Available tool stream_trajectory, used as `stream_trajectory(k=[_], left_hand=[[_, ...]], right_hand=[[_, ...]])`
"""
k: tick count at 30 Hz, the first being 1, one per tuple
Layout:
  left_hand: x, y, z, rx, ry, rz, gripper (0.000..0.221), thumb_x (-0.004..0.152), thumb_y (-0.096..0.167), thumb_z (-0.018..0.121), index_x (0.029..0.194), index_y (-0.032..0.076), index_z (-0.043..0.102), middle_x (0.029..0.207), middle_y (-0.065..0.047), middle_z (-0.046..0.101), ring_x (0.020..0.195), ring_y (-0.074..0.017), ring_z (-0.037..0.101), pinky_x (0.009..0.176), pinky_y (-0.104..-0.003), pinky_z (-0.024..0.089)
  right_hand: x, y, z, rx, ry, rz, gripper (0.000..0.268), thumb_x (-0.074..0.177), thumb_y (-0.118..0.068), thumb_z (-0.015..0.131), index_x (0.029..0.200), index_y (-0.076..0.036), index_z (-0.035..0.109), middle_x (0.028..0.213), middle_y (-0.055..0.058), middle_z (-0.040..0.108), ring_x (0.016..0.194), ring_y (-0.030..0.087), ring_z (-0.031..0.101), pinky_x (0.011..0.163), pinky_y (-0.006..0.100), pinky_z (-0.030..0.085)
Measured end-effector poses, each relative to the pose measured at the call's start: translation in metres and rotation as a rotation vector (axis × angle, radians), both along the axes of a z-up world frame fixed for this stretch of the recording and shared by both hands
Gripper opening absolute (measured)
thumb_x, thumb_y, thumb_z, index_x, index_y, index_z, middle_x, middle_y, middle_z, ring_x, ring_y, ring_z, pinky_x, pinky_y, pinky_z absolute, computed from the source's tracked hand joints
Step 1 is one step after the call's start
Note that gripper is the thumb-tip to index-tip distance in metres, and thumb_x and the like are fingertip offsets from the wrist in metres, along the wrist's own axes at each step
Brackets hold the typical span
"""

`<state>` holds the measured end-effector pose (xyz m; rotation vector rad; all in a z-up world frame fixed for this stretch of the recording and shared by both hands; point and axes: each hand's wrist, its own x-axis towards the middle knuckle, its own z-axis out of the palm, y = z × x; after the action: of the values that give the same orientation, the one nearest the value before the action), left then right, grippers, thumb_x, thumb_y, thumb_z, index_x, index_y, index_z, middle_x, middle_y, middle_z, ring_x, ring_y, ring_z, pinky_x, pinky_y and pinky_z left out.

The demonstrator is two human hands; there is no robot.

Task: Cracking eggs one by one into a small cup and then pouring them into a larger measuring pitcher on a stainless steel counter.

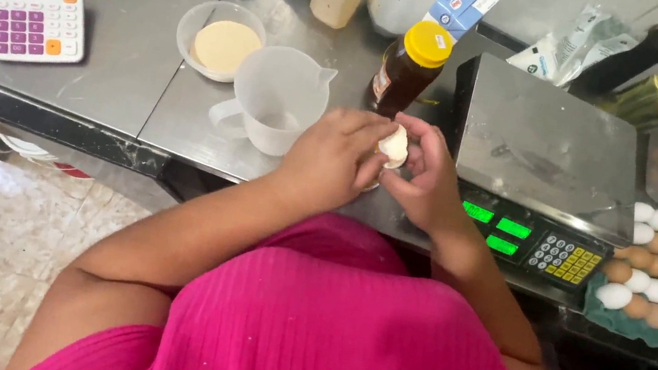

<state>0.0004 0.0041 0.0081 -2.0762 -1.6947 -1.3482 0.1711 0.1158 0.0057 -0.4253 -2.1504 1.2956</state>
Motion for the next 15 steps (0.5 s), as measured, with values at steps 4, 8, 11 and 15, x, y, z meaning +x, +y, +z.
stream_trajectory(k=[4, 8, 11, 15], left_hand=[[0.002, -0.018, 0.017, -0.057, 0.058, -0.007, 0.049, 0.100, 0.024, 0.064, 0.142, 0.002, 0.058, 0.126, -0.021, 0.067, 0.117, -0.0368, 0.066, 0.103, -0.047, 0.049], [0.007, -0.037, 0.001, -0.216, -0.022, 0.008, 0.094, 0.086, 0.023, 0.081, 0.160, -0.001, 0.029, 0.149, -0.035, 0.044, 0.135, -0.0509, 0.050, 0.116, -0.055, 0.040], [0.011, -0.040, -0.017, -0.332, -0.142, -0.004, 0.109, 0.080, 0.021, 0.087, 0.160, -0.007, 0.019, 0.151, -0.041, 0.037, 0.138, -0.0552, 0.045, 0.118, -0.056, 0.037], [0.013, -0.038, -0.025, -0.477, -0.372, -0.005, 0.118, 0.078, 0.017, 0.088, 0.160, -0.009, 0.007, 0.147, -0.041, 0.041, 0.137, -0.0550, 0.046, 0.119, -0.058, 0.037]], right_hand=[[0.002, 0.008, 0.000, 0.069, -0.056, -0.051, 0.061, 0.088, -0.006, 0.080, 0.140, 0.007, 0.050, 0.118, 0.014, 0.046, 0.102, 0.027, 0.070, 0.088, 0.037, 0.060], [-0.008, 0.005, 0.011, 0.132, -0.216, -0.251, 0.058, 0.083, -0.002, 0.071, 0.137, 0.002, 0.053, 0.121, 0.018, 0.045, 0.109, 0.033, 0.063, 0.094, 0.042, 0.055], [-0.020, 0.015, 0.002, 0.071, -0.344, -0.338, 0.060, 0.080, -0.002, 0.064, 0.138, -0.001, 0.051, 0.125, 0.019, 0.044, 0.120, 0.036, 0.058, 0.103, 0.044, 0.050], [-0.031, 0.038, -0.026, 0.036, -0.486, -0.406, 0.059, 0.080, -0.004, 0.062, 0.138, -0.004, 0.048, 0.127, 0.017, 0.046, 0.127, 0.034, 0.053, 0.108, 0.043, 0.044]])
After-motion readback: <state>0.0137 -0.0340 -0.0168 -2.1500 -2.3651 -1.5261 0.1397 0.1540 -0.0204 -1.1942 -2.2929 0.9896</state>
